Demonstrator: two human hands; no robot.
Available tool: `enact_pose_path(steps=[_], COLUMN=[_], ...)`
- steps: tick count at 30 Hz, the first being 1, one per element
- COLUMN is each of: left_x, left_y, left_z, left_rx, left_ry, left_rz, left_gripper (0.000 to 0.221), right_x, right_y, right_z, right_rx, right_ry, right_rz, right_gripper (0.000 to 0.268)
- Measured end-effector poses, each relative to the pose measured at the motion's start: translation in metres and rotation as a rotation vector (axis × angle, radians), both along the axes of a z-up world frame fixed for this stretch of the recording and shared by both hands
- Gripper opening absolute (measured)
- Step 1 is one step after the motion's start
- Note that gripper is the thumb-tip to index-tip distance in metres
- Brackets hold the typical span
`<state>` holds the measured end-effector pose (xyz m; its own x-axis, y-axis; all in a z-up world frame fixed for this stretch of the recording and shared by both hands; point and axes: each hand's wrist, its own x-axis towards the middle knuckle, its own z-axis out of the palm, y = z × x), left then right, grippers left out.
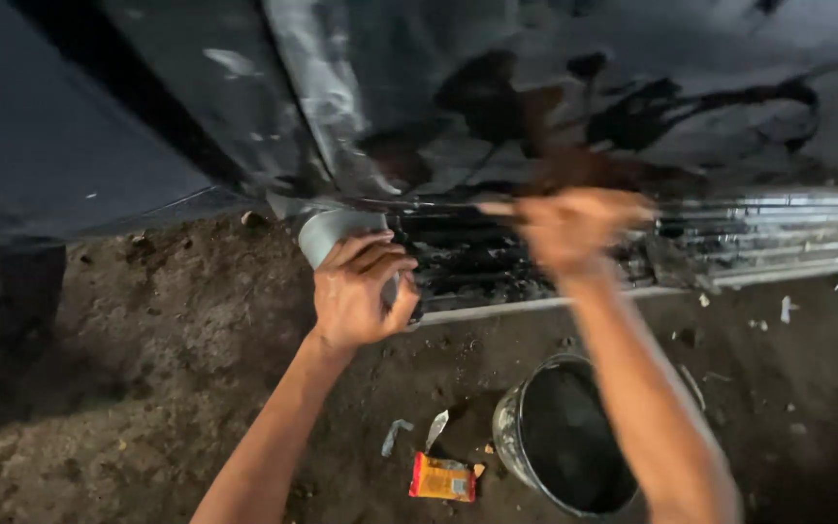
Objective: Wet sanding the lower body panel of a pickup truck using a sanding block and a bucket of water.
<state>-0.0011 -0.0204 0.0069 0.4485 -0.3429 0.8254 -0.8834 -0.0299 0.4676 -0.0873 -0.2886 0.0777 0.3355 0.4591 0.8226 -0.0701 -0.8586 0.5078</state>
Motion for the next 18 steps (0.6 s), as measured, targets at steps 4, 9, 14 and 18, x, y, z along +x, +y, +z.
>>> enact_pose_path(steps=[4, 9, 14, 18], left_x=[-0.006, -0.006, -0.011, -0.017], left_y=[-0.007, -0.012, -0.013, -0.021], left_z=[0.002, 0.007, 0.007, 0.012], left_rx=[0.048, 0.026, 0.057, 0.041], left_ry=[-0.015, -0.021, -0.027, -0.054], left_rz=[-0.001, 0.027, 0.003, 0.016], left_gripper=[0.018, 0.014, 0.017, 0.015], right_x=[0.02, -0.033, 0.003, 0.018], right_y=[0.047, -0.085, -0.028, -0.034], right_z=[0.026, -0.002, -0.019, 0.002], right_rx=[0.029, 0.238, 0.727, -0.276], right_ry=[0.147, 0.184, 0.509, -0.138], right_rz=[0.193, 0.032, -0.041, -0.092], right_gripper=[0.019, 0.035, 0.03, 0.016])
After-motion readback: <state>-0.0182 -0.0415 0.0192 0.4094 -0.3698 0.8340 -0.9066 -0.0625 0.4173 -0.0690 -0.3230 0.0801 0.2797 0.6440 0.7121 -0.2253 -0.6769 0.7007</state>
